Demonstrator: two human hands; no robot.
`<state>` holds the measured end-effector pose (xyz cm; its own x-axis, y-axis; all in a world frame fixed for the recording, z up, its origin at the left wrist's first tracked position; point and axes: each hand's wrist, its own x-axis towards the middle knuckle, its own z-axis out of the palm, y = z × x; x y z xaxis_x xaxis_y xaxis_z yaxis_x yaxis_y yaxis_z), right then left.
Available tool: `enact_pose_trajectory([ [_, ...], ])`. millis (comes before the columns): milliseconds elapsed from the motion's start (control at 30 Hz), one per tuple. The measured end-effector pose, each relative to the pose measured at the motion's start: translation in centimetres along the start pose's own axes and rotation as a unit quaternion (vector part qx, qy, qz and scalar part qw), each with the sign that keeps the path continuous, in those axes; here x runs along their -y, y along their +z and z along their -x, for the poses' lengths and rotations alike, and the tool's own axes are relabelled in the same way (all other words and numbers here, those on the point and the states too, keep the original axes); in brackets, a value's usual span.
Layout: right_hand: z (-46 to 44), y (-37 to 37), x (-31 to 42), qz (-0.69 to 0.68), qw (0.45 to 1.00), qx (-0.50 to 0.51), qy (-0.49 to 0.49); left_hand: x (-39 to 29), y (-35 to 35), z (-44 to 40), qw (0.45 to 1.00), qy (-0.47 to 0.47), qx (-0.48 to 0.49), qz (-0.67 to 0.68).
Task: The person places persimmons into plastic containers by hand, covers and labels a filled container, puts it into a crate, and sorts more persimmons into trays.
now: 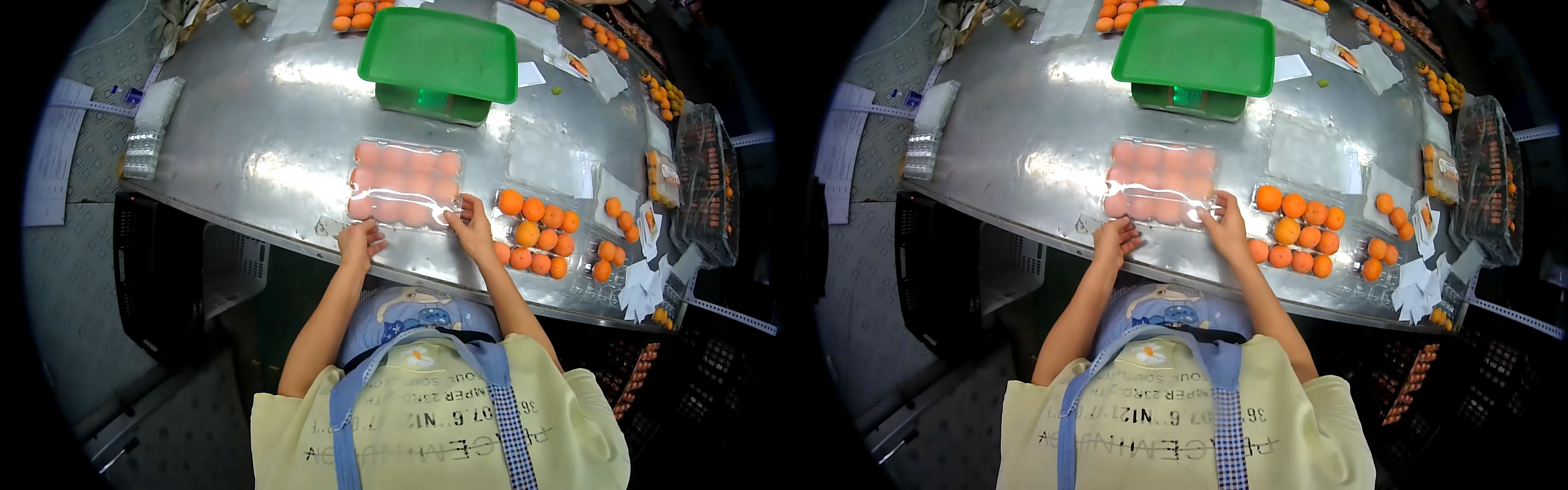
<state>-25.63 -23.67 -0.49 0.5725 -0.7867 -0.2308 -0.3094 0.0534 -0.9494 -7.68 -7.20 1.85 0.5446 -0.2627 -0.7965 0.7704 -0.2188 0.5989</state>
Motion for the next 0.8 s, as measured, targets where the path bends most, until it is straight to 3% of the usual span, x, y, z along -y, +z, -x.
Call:
enact_pose_trajectory([
  [400,0.5,-1.4,-0.8,-0.023,0.997,0.067,0.03,-0.1,0.9,0.2,0.998,0.027,-0.051,0.0],
  [600,4.1,-2.2,-2.0,-0.065,0.998,-0.006,0.025,-0.3,1.5,0.6,0.996,0.036,-0.072,-0.036],
  [633,5.0,-2.2,-1.9,-0.044,0.998,-0.014,0.037,-0.3,1.4,0.5,0.996,0.036,-0.069,-0.044],
  [733,6.4,-1.8,0.3,-0.192,0.938,0.13,0.257,-0.3,0.9,0.5,0.996,0.029,-0.048,-0.07],
  [800,6.8,0.6,1.6,-0.27,0.908,0.136,0.291,-0.6,0.6,0.8,0.997,0.011,-0.022,-0.079],
])
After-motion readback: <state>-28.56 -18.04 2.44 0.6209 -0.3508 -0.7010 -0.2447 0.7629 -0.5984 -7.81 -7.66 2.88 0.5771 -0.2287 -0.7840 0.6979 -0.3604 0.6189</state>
